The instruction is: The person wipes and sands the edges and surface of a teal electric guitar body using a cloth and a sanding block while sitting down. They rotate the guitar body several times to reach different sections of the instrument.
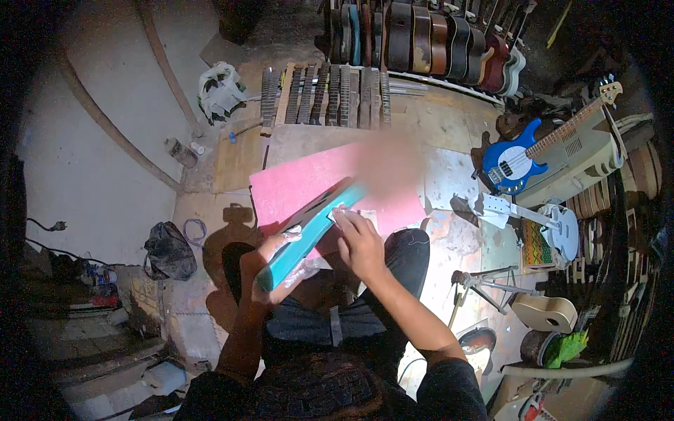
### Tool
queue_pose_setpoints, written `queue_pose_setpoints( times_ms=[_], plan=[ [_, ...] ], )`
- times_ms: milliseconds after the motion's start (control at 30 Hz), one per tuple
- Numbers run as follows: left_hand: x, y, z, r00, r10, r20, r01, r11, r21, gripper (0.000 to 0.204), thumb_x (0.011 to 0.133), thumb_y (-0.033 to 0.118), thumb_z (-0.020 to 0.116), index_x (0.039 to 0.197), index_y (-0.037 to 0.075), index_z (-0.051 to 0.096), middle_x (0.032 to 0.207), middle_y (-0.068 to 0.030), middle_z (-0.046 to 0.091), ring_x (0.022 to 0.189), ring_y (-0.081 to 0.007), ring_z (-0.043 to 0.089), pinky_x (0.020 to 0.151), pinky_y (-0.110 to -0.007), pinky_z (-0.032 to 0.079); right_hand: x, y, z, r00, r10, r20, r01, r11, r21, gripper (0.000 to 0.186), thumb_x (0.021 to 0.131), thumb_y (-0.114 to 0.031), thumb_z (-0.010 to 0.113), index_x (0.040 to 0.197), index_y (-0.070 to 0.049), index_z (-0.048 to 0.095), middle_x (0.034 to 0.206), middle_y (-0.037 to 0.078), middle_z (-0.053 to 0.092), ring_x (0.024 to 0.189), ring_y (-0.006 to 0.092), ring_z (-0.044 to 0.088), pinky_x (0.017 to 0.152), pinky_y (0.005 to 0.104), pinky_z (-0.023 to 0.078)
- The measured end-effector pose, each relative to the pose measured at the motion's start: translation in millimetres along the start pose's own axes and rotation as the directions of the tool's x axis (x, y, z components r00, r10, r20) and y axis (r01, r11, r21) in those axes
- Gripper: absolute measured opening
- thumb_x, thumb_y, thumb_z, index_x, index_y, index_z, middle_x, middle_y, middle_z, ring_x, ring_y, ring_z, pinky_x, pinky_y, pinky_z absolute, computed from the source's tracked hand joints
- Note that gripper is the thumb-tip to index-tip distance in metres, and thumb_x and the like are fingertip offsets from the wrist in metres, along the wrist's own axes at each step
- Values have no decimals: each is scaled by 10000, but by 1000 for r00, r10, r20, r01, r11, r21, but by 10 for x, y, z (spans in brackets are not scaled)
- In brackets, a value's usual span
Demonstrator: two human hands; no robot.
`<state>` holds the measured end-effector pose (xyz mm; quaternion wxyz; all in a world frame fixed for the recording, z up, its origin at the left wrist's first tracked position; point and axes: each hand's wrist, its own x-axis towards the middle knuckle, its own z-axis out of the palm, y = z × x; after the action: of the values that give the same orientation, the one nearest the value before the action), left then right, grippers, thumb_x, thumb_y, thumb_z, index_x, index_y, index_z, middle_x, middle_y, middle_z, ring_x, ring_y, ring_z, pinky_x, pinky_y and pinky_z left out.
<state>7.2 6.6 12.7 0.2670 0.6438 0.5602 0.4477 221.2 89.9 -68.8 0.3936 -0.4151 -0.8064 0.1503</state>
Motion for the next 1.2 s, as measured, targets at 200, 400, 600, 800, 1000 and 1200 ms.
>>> queue_pose_setpoints(
  times_ms=[200,400,600,800,1000,1200],
  plan=[
    [15,-10,-21,1000,21,22,-23,997,71,534,767,176,884,1248,49,688,1037,-180,768,924,-350,767,824,-403,597,192,390,-67,963,256,-89,-260,965,-34,575,776,134,625,1322,-41,665,1255,216,679,1192,410,664,1008,442,540],
    [2,-16,-31,1000,11,-11,-10,999,39,527,769,184,885,1239,43,691,1026,-191,767,911,-361,763,808,-406,598,-41,196,20,1000,-11,21,12,1000,-21,554,769,78,674,1309,-48,694,1313,214,676,1214,398,671,1028,435,552],
    [33,-7,-10,999,38,19,-40,994,98,514,796,125,876,1259,12,683,1078,-171,782,967,-271,778,842,-363,608,99,269,23,974,201,-104,-199,979,35,569,804,122,584,1337,-48,684,1303,232,668,1213,396,667,1024,419,537],
    [47,19,-35,999,29,22,-31,996,82,534,761,135,889,1245,30,688,1080,-174,772,962,-322,768,838,-389,604,76,481,-11,976,211,-59,-210,977,16,567,807,110,596,1342,-48,693,1310,251,671,1256,412,651,1079,437,513],
    [19,-88,26,1000,-13,-10,14,999,49,582,723,162,909,1249,46,690,1123,-199,757,997,-369,761,848,-403,603,63,31,-4,993,110,-44,-108,993,45,565,796,99,627,1321,-83,723,1317,209,696,1270,391,654,1079,442,520],
    [29,-144,29,1000,-15,-4,15,1000,14,555,746,142,906,1248,41,691,1127,-202,758,984,-365,767,837,-381,604,193,562,-54,963,243,-118,-249,968,-34,553,788,128,613,1306,-41,709,1305,238,685,1229,404,664,1043,445,535]
  ],
)
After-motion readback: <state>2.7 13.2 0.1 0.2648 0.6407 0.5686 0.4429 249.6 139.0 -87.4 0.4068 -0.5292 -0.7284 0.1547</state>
